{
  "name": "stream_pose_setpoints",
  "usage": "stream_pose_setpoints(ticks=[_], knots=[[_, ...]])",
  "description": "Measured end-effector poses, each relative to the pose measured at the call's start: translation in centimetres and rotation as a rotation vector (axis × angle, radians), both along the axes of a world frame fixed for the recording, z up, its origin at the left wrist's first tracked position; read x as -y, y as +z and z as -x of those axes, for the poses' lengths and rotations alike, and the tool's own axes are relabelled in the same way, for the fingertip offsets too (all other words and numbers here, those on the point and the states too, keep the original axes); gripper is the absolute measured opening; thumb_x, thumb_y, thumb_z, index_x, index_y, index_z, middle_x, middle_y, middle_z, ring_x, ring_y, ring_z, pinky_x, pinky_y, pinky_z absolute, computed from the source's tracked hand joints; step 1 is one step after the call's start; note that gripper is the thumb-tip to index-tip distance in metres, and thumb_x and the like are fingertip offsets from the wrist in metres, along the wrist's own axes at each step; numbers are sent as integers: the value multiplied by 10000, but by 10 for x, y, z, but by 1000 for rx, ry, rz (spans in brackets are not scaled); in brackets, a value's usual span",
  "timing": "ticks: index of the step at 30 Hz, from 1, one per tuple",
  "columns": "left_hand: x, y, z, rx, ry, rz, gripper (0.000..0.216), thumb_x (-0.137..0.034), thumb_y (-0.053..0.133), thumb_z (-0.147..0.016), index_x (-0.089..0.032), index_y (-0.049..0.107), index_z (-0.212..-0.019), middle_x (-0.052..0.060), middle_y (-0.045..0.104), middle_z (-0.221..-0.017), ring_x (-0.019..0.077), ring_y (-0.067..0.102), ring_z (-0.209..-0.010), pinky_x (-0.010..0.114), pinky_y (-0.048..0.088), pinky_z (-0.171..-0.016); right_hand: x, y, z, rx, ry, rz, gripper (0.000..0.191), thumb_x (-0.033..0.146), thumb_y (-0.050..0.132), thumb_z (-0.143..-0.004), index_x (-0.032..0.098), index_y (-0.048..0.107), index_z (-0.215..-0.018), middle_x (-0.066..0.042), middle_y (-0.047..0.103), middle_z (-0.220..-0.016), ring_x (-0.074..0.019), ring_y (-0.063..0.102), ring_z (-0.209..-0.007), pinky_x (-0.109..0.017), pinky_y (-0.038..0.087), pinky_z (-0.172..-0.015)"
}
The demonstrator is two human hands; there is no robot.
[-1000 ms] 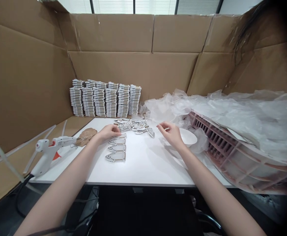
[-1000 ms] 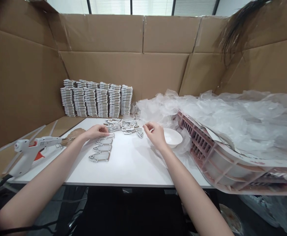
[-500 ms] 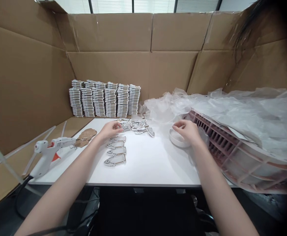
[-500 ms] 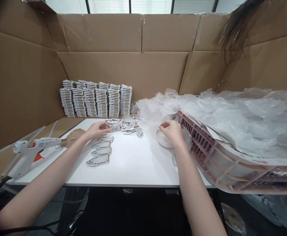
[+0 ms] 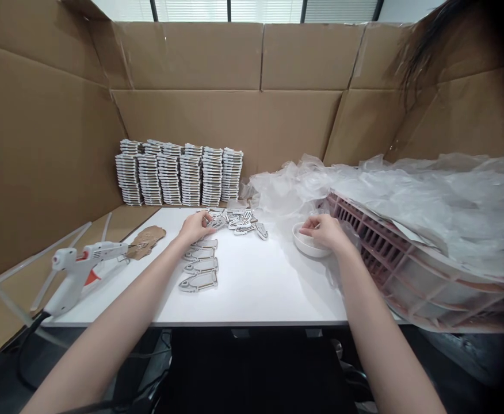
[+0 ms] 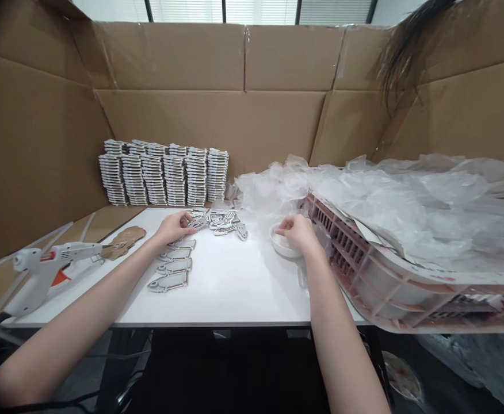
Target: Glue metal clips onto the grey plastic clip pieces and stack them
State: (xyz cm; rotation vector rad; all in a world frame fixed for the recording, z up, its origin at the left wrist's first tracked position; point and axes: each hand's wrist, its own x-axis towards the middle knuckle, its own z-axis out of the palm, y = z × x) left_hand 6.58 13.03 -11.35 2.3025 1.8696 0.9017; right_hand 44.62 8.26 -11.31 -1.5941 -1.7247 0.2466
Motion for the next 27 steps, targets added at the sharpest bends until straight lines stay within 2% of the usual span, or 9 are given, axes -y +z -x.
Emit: stream_pose_setpoints(ticks=[3,5,8,10,13,15,17,22,27], knots=[[1,2,-3,8,-30,-44,251,-326,720,-642,-212,569,-806,-17,582,-709,197,562,-699,272,367,-608,1,4,1,-131,-31,-170,145,340,695,-670,211,664,-611,-10,647,-587,-151,563,-534,-274,386,-544],[4,5,-7,11,-48,-87,179,-294,674,-691,-211,549,-788,4,598,-784,202,560,-772,279,379,-653,1,8,6,-246,6,-241,182,372,659,-702,197,673,-654,-14,628,-574,-145,547,-502,-276,384,-525],[12,11,-15,59,-71,-153,156,-303,630,-757,-210,514,-804,19,612,-858,191,550,-783,286,387,-683,4,14,22,-426,229,-285,267,414,604,-741,165,698,-769,-26,620,-616,-127,523,-480,-267,386,-481],[20,14,-24,162,-143,-160,190,-353,618,-794,-216,494,-838,7,615,-844,171,550,-735,281,393,-671,7,16,35,-493,375,-290,298,413,608,-743,155,709,-852,-30,624,-658,-122,533,-512,-261,414,-492],[33,17,-43,361,-373,-8,242,-425,584,-846,-224,468,-918,-33,595,-712,150,584,-675,253,414,-631,13,14,56,-550,487,-240,300,407,662,-719,169,689,-900,-16,629,-656,-125,561,-542,-262,459,-524],[42,18,-56,420,-497,116,274,-451,586,-851,-224,463,-943,-58,550,-625,134,582,-595,221,403,-549,17,12,67,-581,516,-194,288,411,710,-688,177,657,-848,-15,639,-649,-133,581,-544,-264,474,-518],[50,19,-67,453,-579,186,291,-460,600,-845,-218,477,-951,-66,523,-621,109,553,-510,197,376,-464,20,9,75,-582,531,-169,278,413,734,-676,179,632,-784,-21,649,-656,-140,595,-545,-263,483,-512],[59,17,-81,468,-649,250,303,-460,613,-841,-185,565,-959,-30,552,-704,96,576,-515,205,453,-467,19,-1,90,-518,556,-210,215,392,699,-727,180,680,-758,-42,669,-762,-148,625,-591,-280,505,-558],[58,12,-85,538,-690,259,348,-488,588,-848,-164,616,-974,14,585,-799,105,592,-590,247,559,-548,21,-5,99,-470,530,-258,211,402,703,-742,192,694,-758,-26,673,-690,-153,615,-628,-273,477,-593]])
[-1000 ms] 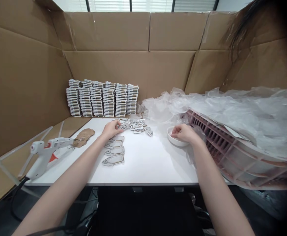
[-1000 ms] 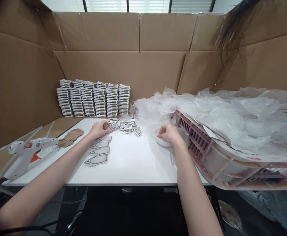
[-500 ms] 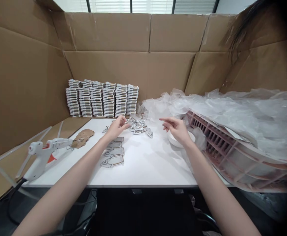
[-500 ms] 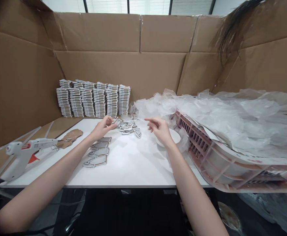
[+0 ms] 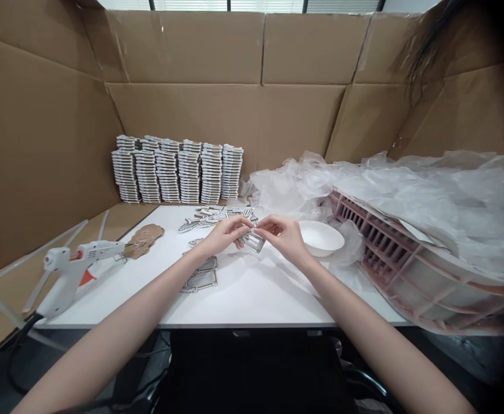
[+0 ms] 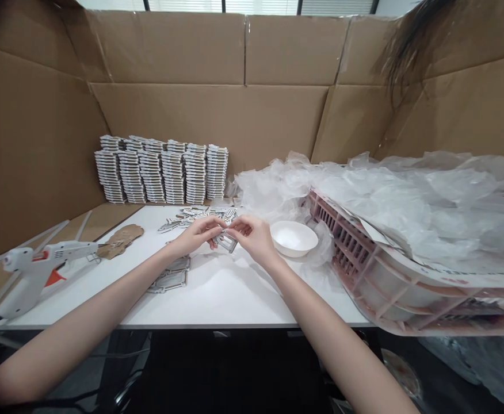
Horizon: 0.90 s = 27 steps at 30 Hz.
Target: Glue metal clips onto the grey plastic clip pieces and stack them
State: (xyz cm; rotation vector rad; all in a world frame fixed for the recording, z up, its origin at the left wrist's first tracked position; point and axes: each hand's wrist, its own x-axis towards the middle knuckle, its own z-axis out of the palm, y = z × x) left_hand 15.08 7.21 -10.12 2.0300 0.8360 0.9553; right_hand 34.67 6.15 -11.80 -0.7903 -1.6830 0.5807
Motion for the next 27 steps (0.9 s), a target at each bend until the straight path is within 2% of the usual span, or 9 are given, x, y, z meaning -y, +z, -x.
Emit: stream_pose_setpoints(ticks=[5,10,17,22,27], knots=[[-1,1,1,103,38,41,335,-461,616,-834,-157,654,-969,45,597,-930,143,620,-770,295,607,-678,4,3,2,-104,-14,23,270,446,723,-717,182,679,-748,-36,686,-692,-156,613,-619,-268,462,-574],[1,4,0,163,10,97,301,-422,610,-851,-161,672,-987,40,570,-973,163,611,-866,371,611,-793,4,-2,7,-59,-84,24,191,379,727,-713,194,679,-718,-20,689,-687,-150,607,-617,-269,447,-594],[2,3,-2,192,-3,103,285,-404,622,-847,-158,673,-981,40,563,-962,161,594,-875,369,615,-792,11,-1,15,-58,-198,12,140,338,687,-745,208,654,-704,-14,689,-708,-155,592,-634,-277,426,-616],[3,4,-1,218,-9,106,282,-403,630,-843,-162,675,-984,34,554,-947,158,589,-863,372,614,-796,14,0,16,39,-312,-134,157,315,669,-768,225,615,-651,-22,638,-714,-188,534,-734,-316,414,-703],[5,6,-2,231,-7,97,286,-408,630,-843,-164,675,-984,36,551,-950,163,580,-877,390,609,-811,11,-2,16,-5,-327,-141,169,345,678,-756,222,590,-680,-36,587,-774,-191,509,-765,-312,425,-706]])
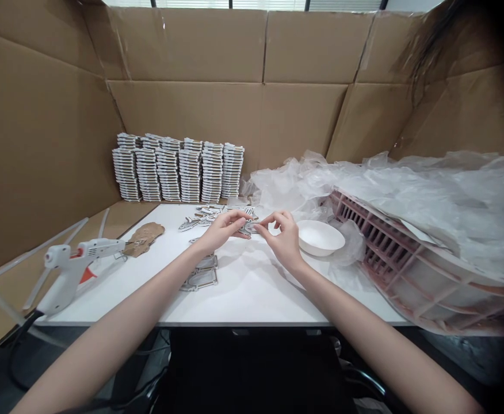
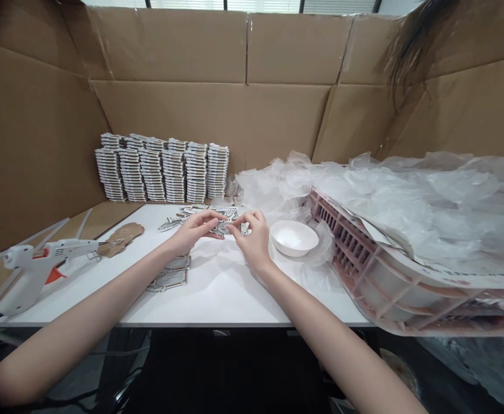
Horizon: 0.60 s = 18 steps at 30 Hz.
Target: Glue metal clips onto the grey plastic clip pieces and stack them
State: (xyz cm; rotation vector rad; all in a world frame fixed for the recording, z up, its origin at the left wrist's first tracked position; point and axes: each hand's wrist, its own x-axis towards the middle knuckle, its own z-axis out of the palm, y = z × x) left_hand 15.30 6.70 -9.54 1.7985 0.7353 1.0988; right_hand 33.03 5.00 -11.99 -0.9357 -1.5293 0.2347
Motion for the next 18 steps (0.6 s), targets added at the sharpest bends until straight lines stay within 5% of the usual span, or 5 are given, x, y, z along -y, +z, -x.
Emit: stream_pose_setpoints(ticks=[4,9,14,18], knots=[[1,1,0,12,-5,-6,286,-415,624,-849,-164,673,-978,37,552,-954,168,576,-897,388,610,-811,-5,-4,1,-110,24,89,305,384,721,-696,207,568,-891,-51,615,-954,-161,530,-729,-288,430,-657],[1,1,1,6,-8,-17,291,-421,629,-842,-162,665,-969,32,548,-930,166,579,-884,374,611,-793,-10,-10,2,-144,248,227,248,420,654,-761,199,589,-855,-10,625,-716,-145,533,-615,-263,398,-571],[-1,-1,-1,-82,31,-56,325,-401,725,-758,-152,624,-943,39,606,-907,155,635,-767,314,596,-679,-11,-12,3,-100,251,229,260,443,667,-749,198,589,-793,22,577,-607,-125,497,-545,-248,358,-519],[-11,6,16,-148,95,-75,350,-423,758,-702,-151,611,-866,36,619,-846,165,639,-743,290,570,-625,-11,-9,0,-7,254,222,299,453,663,-759,205,615,-920,-5,661,-731,-157,604,-688,-261,426,-613]])
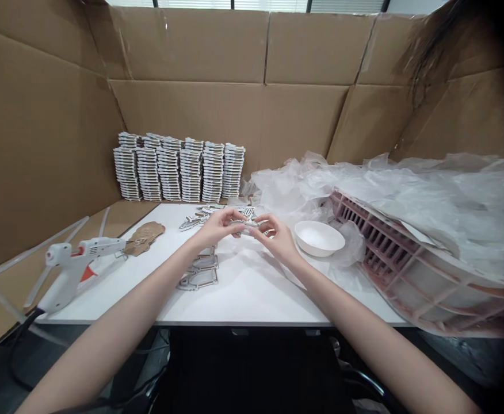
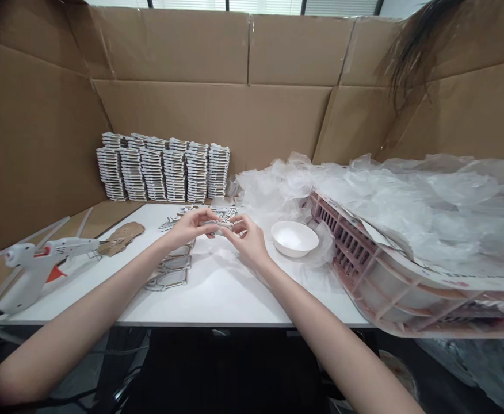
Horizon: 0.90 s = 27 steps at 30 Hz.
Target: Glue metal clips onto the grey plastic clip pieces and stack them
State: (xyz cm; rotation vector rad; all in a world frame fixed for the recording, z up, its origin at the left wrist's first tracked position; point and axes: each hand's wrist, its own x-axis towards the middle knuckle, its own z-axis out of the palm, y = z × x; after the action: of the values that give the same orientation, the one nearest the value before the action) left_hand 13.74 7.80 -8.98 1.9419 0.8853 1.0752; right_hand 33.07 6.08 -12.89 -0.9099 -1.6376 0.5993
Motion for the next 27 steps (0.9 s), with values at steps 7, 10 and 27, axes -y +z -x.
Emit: stream_pose_setpoints(ticks=[7,10,27], knots=[[-22,2,76,-163,393,-9,396,-482,751,-631,-153,598,-791,32,628,-781,167,604,-713,285,502,-604,-2,2,-11,56,-60,-28,212,389,558,-820,195,637,-858,-45,695,-879,-162,613,-760,-267,434,-631],[-27,-7,91,-287,418,24,411,-508,737,-616,-163,601,-793,33,648,-747,174,602,-675,286,480,-584,-4,0,-11,83,-56,-31,195,363,552,-807,192,638,-841,-41,692,-850,-158,602,-727,-267,426,-614],[-29,-2,91,-647,389,-49,297,-434,729,-599,-193,750,-773,24,733,-768,194,607,-696,269,453,-644,-17,22,-63,154,-469,-250,208,336,534,-788,177,664,-763,-60,698,-815,-182,593,-722,-302,440,-682]])
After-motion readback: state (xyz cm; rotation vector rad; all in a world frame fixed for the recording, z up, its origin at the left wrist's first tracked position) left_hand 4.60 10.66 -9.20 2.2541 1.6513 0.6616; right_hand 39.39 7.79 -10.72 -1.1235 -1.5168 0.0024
